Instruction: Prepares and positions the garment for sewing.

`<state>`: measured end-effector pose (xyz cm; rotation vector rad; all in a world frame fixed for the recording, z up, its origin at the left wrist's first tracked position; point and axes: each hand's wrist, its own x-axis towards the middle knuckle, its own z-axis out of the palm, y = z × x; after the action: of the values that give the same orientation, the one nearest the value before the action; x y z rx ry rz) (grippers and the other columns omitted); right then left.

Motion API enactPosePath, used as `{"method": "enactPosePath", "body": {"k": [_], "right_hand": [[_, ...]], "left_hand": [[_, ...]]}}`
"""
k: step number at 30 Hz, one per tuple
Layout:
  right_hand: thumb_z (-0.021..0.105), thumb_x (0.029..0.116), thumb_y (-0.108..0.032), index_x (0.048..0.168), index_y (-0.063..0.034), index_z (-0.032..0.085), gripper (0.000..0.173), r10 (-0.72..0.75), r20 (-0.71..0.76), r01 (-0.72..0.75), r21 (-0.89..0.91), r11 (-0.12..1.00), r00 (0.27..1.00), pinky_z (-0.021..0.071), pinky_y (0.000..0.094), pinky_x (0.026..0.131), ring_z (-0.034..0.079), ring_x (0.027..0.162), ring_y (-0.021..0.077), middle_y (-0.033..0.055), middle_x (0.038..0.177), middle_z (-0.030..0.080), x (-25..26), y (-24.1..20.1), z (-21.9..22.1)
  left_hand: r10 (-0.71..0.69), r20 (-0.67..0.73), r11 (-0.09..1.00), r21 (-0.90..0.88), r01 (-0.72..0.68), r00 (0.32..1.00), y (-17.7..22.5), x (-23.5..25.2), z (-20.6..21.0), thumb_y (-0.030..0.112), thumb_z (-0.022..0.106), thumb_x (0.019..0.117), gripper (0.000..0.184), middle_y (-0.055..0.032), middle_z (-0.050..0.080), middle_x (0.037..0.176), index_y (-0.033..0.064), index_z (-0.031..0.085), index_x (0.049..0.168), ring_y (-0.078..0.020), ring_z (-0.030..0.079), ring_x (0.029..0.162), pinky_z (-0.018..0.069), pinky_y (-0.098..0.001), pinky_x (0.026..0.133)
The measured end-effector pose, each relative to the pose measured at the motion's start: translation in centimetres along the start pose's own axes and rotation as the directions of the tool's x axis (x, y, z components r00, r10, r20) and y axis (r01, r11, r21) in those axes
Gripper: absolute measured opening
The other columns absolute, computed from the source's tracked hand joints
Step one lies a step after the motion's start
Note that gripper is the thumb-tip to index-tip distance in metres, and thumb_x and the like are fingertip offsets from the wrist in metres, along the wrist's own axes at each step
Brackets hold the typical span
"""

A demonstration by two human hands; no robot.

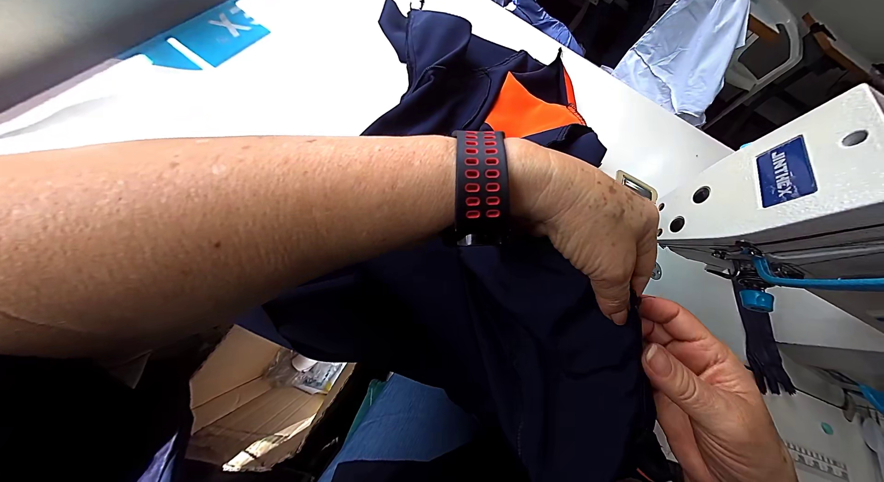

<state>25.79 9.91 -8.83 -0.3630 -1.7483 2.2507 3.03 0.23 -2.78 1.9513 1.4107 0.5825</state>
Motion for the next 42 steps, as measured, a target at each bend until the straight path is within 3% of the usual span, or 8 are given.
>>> {"method": "enactPosePath", "body": {"k": [3,6,8,14,17,26,31,42], "right_hand": [[0.084,0.0833,-0.022,0.129,-0.0045,0.061,0.054,-0.179,-0.005,0.171,-0.277,0.945,0.984,0.0596,0.0244,0.086,0.071,0.097,0.0097,0.0054,0.11,0.073,-0.4,0.5,0.2],[0.082,0.0868,-0.03,0.12,-0.013,0.068,0.04,-0.504,0.031,0.376,-0.707,0.599,0.863,0.0593,0.0222,0.084,0.068,0.1,0.0084,-0.0001,0.114,0.07,-0.4,1.3,0.2],[0.076,0.0905,-0.017,0.097,-0.0137,0.076,0.007,-0.52,-0.034,0.364,-0.675,0.641,0.853,0.0603,0.0189,0.081,0.071,0.091,0.0041,-0.0043,0.097,0.075,-0.4,0.9,0.6],[0.071,0.0921,-0.007,0.093,-0.0033,0.079,0.009,-0.13,-0.192,0.099,-0.163,0.982,0.973,0.0612,0.0219,0.075,0.073,0.077,0.006,0.0051,0.082,0.077,-0.5,-0.6,0.3],[0.071,0.0913,-0.006,0.092,-0.0024,0.08,0.01,-0.104,-0.18,0.086,-0.107,0.991,0.978,0.0615,0.0224,0.073,0.073,0.076,0.0067,0.0067,0.081,0.076,-0.5,-0.6,0.3],[0.067,0.092,-0.015,0.101,-0.0047,0.077,0.016,-0.18,-0.062,0.158,-0.265,0.951,0.982,0.0595,0.0212,0.078,0.072,0.082,0.0051,0.0025,0.088,0.076,-0.5,-0.1,-0.3],[0.071,0.089,-0.026,0.092,-0.0092,0.07,0.017,-0.476,0.016,0.316,-0.767,0.559,0.88,0.0561,0.0127,0.069,0.067,0.075,-0.0026,-0.0076,0.08,0.071,0.4,0.3,0.2],[0.064,0.0951,-0.009,0.088,-0.0083,0.079,0.016,-0.189,-0.07,0.163,-0.279,0.946,0.979,0.0574,0.0168,0.066,0.067,0.067,0.0007,-0.0013,0.073,0.072,0.4,0.0,-0.1]], "left_hand": [[-0.018,-0.006,0.999,-0.044,0.018,1.0,0.0,0.1,-0.1,0.019,0.077,0.0882,0.018,0.0047,0.062,0.063,0.0097,0.076,0.073,-0.0002,0.051,0.057,0.0347,-0.0224,0.051],[-0.072,-0.017,0.997,-0.029,0.071,0.997,0.4,0.1,-0.2,0.021,0.076,0.0892,0.023,0.0048,0.058,0.058,0.0093,0.074,0.07,-0.0011,0.048,0.053,0.0314,-0.024,0.049],[-0.082,-0.004,0.996,-0.034,0.082,0.997,0.6,0.2,-0.3,0.019,0.076,0.0892,0.023,0.0042,0.057,0.058,0.0087,0.073,0.069,-0.0022,0.047,0.053,0.0307,-0.025,0.05],[-0.02,0.02,0.994,-0.109,0.022,1.0,0.0,0.5,-0.4,0.014,0.078,0.0865,0.011,0.0042,0.064,0.064,0.0073,0.077,0.077,0.001,0.052,0.057,0.0359,-0.021,0.052],[-0.034,0.032,0.99,-0.137,0.038,0.999,-0.2,0.7,-0.4,0.015,0.077,0.0901,0.008,0.0025,0.07,0.074,0.0083,0.081,0.092,0.0006,0.058,0.064,0.0432,-0.0203,0.059],[-0.115,0.016,0.991,-0.068,0.116,0.993,0.2,0.7,0.0,0.02,0.077,0.0894,0.016,0.003,0.066,0.067,0.0086,0.078,0.078,-0.0019,0.053,0.06,0.0369,-0.0254,0.056],[-0.152,0.003,0.984,-0.097,0.152,0.988,0.2,0.9,0.3,0.021,0.078,0.0891,0.02,0.003,0.061,0.062,0.0077,0.075,0.074,-0.0027,0.051,0.056,0.0347,-0.0252,0.052],[-0.089,0.022,0.978,-0.187,0.091,0.996,-0.6,0.5,0.8,0.015,0.075,0.0904,0.014,0.004,0.065,0.067,0.0066,0.078,0.079,0.0004,0.052,0.06,0.0366,-0.0216,0.054]]}}
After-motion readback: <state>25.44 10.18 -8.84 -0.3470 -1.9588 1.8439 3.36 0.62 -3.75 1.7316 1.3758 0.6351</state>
